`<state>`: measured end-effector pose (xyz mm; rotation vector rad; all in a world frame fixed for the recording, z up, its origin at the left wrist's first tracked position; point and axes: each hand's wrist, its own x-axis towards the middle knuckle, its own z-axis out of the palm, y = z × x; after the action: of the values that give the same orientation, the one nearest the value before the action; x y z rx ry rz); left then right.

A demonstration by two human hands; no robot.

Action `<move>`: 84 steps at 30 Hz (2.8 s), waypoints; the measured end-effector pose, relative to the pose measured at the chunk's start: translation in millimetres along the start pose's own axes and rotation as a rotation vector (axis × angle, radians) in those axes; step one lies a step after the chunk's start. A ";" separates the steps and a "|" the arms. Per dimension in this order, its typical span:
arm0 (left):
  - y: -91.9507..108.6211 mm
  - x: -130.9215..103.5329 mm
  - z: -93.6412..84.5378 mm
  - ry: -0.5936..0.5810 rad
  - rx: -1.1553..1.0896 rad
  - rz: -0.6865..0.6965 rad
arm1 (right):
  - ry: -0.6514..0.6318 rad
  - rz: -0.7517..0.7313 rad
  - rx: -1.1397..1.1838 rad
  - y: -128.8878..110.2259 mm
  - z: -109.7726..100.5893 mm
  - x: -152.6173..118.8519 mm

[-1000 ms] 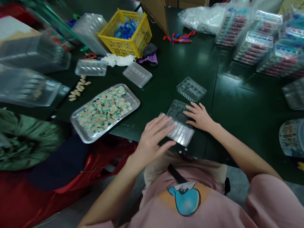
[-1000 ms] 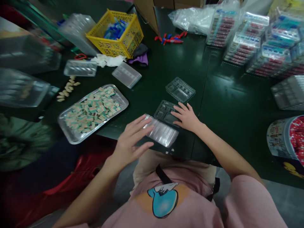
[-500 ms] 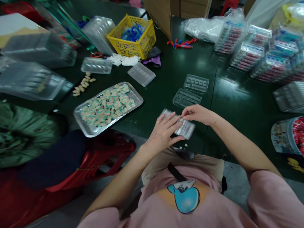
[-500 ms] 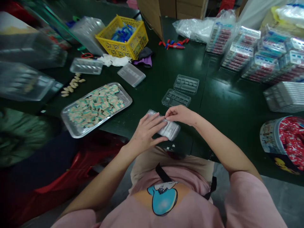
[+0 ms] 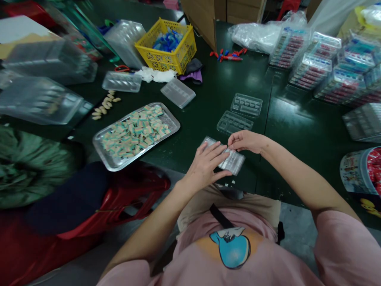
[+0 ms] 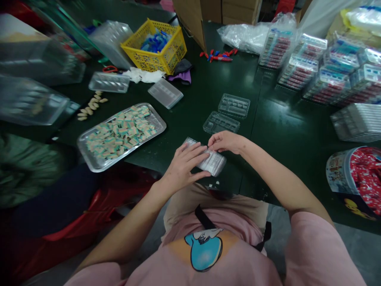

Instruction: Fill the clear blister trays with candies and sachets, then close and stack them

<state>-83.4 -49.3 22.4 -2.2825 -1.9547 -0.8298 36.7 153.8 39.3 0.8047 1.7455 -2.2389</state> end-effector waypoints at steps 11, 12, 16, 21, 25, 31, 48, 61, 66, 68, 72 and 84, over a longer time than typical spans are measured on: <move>0.9 7.5 -6.5 -0.127 0.116 0.060 | 0.276 -0.097 0.077 8.9 -18.0 9.6; 1.1 7.1 -9.5 -0.146 0.126 0.062 | 0.323 -0.111 0.068 10.8 -22.9 12.0; 1.8 1.0 -21.9 -0.194 0.116 0.048 | 0.439 -0.185 -0.156 22.3 -33.5 22.1; 4.0 -7.3 -31.5 -0.222 0.067 0.030 | 0.414 -0.302 -0.731 42.3 -22.8 31.6; 6.4 -7.2 -37.3 -0.265 0.044 0.025 | 0.445 -0.334 -1.137 57.0 -14.5 39.4; 8.5 0.5 -34.7 -0.281 0.099 -0.003 | 0.612 -0.267 -1.424 49.5 -47.3 59.6; 16.2 -14.2 -25.0 -0.213 0.136 -0.001 | -0.087 -0.140 -0.049 18.7 22.5 -10.1; 18.8 -32.3 -21.5 -0.205 0.131 0.021 | -0.265 0.070 0.081 23.9 19.8 -2.7; 18.5 -34.9 -21.1 -0.209 0.101 0.011 | -0.241 0.066 0.098 25.1 25.1 -2.3; 18.2 -33.9 -20.9 -0.200 0.091 0.007 | -0.184 0.036 0.107 27.5 26.3 -1.0; 15.4 -28.1 -23.1 -0.179 0.078 0.036 | -0.022 -0.002 0.132 33.6 15.4 9.2; 13.6 -12.1 -28.1 -0.246 0.099 0.012 | 0.540 -0.270 -0.680 56.1 -22.4 28.9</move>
<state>-82.2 -73.2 45.9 -2.4347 -2.0196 -0.4575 45.3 163.8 -26.4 1.0996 2.7683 -1.4117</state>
